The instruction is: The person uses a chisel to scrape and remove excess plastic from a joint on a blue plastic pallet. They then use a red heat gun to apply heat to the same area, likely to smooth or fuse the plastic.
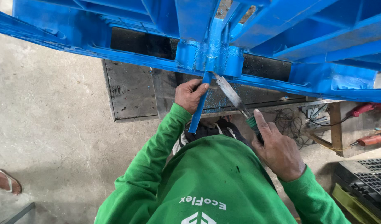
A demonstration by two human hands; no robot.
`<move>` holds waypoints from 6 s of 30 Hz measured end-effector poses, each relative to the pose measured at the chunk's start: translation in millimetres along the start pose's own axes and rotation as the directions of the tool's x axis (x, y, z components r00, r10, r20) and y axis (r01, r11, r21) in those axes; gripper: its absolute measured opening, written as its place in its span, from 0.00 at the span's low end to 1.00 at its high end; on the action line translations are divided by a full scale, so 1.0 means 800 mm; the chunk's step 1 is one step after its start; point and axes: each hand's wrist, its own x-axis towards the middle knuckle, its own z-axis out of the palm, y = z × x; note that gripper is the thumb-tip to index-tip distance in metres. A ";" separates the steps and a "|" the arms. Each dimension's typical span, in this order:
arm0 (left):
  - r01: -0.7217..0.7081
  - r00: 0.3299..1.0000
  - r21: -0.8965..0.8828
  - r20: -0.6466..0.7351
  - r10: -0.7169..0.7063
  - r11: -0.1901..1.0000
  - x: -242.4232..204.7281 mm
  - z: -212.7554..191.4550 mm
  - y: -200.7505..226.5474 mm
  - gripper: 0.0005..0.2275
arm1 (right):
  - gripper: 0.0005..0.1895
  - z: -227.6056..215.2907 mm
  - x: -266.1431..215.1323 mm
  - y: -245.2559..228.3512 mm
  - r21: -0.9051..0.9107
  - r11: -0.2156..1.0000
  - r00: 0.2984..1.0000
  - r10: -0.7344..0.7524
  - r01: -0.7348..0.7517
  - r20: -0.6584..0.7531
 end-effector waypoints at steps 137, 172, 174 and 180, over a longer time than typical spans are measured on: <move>0.472 0.781 -0.093 0.506 -0.367 0.877 0.003 0.656 -0.199 0.14 | 0.38 0.136 -0.306 0.400 0.963 -0.120 0.448 0.894 0.242 -0.001; 0.189 0.971 -0.165 0.176 -0.159 0.968 0.221 0.988 -0.236 0.22 | 0.36 0.060 -0.269 0.763 0.942 -0.265 0.694 0.718 0.203 0.053; 0.241 0.965 -0.171 0.146 -0.217 0.955 0.220 1.006 -0.235 0.22 | 0.37 0.060 -0.281 0.803 0.953 -0.252 0.714 0.697 0.167 0.059; 0.036 0.992 -0.422 -0.093 -0.083 0.906 0.221 1.039 -0.212 0.31 | 0.37 0.039 -0.290 0.880 0.962 -0.271 0.721 0.675 0.046 0.156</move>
